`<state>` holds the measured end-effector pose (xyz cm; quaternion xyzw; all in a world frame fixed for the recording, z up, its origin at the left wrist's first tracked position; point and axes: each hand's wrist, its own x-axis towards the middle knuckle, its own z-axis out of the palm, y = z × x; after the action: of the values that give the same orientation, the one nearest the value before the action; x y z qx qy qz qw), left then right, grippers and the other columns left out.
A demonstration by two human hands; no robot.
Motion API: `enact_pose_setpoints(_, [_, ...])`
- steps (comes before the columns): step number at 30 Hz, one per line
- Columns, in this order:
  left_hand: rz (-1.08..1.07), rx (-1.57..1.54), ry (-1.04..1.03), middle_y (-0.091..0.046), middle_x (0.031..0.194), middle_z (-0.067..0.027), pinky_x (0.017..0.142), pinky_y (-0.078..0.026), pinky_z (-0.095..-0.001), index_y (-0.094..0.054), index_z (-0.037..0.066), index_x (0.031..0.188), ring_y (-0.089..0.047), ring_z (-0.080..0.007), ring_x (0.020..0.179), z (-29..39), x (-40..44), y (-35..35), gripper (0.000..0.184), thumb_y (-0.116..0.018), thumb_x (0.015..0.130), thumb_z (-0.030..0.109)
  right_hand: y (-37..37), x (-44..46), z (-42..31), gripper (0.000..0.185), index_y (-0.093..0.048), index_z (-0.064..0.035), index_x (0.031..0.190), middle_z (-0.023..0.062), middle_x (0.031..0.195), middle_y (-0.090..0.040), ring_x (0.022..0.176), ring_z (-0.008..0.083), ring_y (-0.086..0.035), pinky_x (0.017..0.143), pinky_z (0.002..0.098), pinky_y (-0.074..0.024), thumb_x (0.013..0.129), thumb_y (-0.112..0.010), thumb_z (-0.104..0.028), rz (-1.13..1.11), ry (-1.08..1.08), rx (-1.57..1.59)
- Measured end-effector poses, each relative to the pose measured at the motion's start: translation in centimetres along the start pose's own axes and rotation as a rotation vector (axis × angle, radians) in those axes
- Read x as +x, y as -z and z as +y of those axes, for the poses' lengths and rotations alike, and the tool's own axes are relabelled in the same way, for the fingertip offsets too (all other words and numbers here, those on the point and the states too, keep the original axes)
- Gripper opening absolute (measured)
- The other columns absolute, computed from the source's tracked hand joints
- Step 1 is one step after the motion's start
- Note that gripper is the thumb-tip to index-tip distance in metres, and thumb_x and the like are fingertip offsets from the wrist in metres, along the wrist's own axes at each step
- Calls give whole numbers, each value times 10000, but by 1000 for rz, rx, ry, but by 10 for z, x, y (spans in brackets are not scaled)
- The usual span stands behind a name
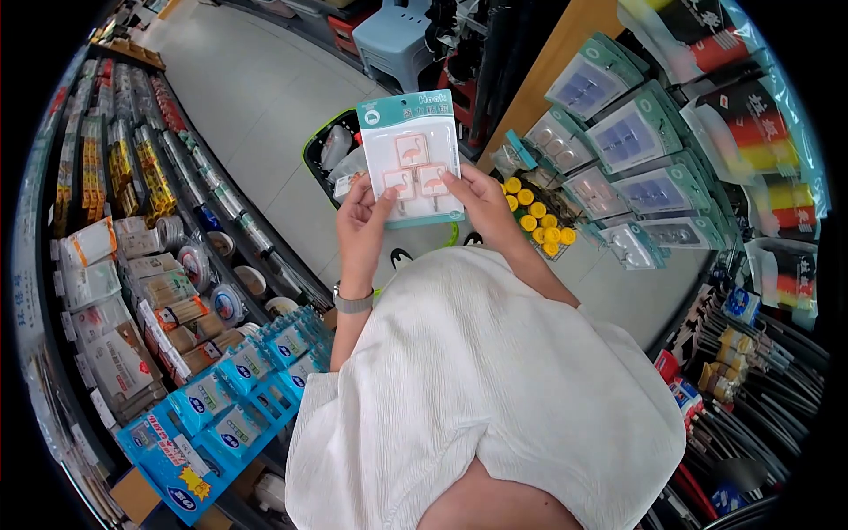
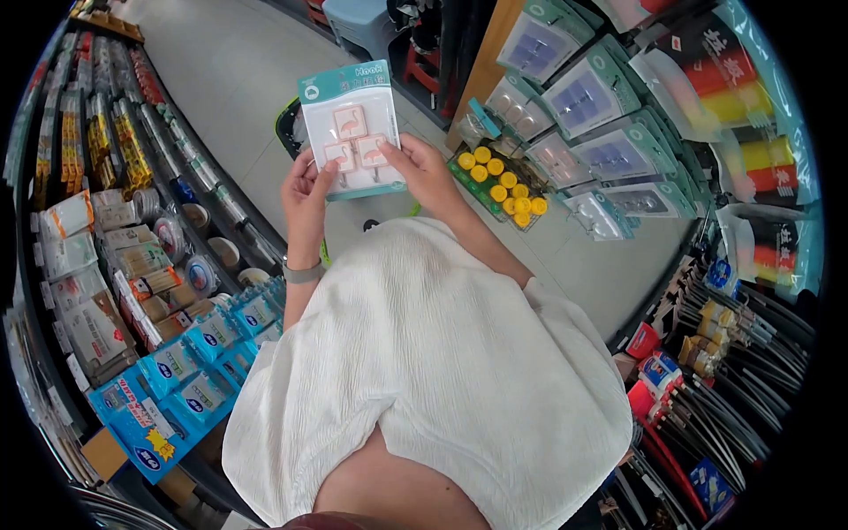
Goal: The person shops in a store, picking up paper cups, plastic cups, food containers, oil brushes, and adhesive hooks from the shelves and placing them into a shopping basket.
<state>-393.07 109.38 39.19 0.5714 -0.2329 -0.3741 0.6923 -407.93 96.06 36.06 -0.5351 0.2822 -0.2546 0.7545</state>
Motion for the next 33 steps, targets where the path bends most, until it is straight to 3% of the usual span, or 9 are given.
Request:
enact_pose_setpoints(11, [177,-4,-21,-700,1178,-103,920,-480,-228,-542,-57,1335,-643,-105,1073,-9,-3,2,414,-659,963,80,-5,22,-5,294,-658,-2,1010,28,859,-674,790,30,-599,686,200,-476,1021,-601,-290,-153,-21,-69])
enact_pose_setpoints(13, [218,-23,-27,-709,1151,-96,905,-483,-222,-551,-60,1321,-644,-101,1066,-21,-1,7,399,-656,968,94,-3,32,10,282,-648,16,1093,43,935,-698,822,59,-635,728,215,-503,1022,-593,-251,-158,-81,-7])
enact_pose_setpoints(15, [214,-16,124,-727,1057,-79,784,-509,-215,-576,-48,1276,-689,-113,910,-47,5,21,378,-642,986,185,-2,46,31,290,-648,21,1086,53,939,-700,811,83,-646,703,231,-515,1022,-584,-255,-180,-196,9])
enact_pose_setpoints(16, [228,-19,123,-727,1057,-79,784,-509,-215,-576,-48,1276,-689,-113,910,-57,6,24,378,-642,986,185,0,52,44,299,-647,25,1080,64,943,-703,800,107,-656,678,248,-527,1022,-576,-259,-188,-306,25])
enact_pose_setpoints(18, [260,33,447,-718,934,-50,605,-503,-213,-626,1,1175,-678,-109,708,-77,4,30,324,-647,977,257,7,61,82,308,-645,29,1072,75,940,-701,791,131,-663,651,268,-535,1019,-571,-265,-200,-411,1])
enact_pose_setpoints(19, [286,59,477,-699,857,-32,499,-453,-206,-622,19,1160,-633,-119,568,-96,3,36,337,-639,976,301,9,65,101,318,-642,33,1063,85,936,-700,782,154,-670,625,289,-543,1016,-566,-272,-202,-505,-19])
enact_pose_setpoints(22, [328,37,550,-680,830,-20,502,-442,-206,-612,28,1176,-614,-105,574,-139,-7,54,335,-628,984,302,15,67,147,319,-640,58,1054,122,902,-703,706,183,-685,528,318,-548,1005,-555,-246,-176,-540,-150])
enact_pose_setpoints(25, [331,-29,578,-696,955,-74,531,-449,-236,-535,-30,1311,-622,-151,597,-163,-15,65,408,-585,1011,242,14,58,160,279,-619,39,1069,105,936,-684,771,175,-667,582,301,-534,1004,-548,-223,-128,-597,-103])
enact_pose_setpoints(33, [313,-230,633,-686,1066,-119,589,-492,-252,-526,-24,1297,-687,-184,745,-174,-10,93,324,-526,1015,137,-7,82,202,255,-629,31,1091,91,917,-675,733,166,-651,563,301,-522,992,-541,-186,-89,-635,-222])
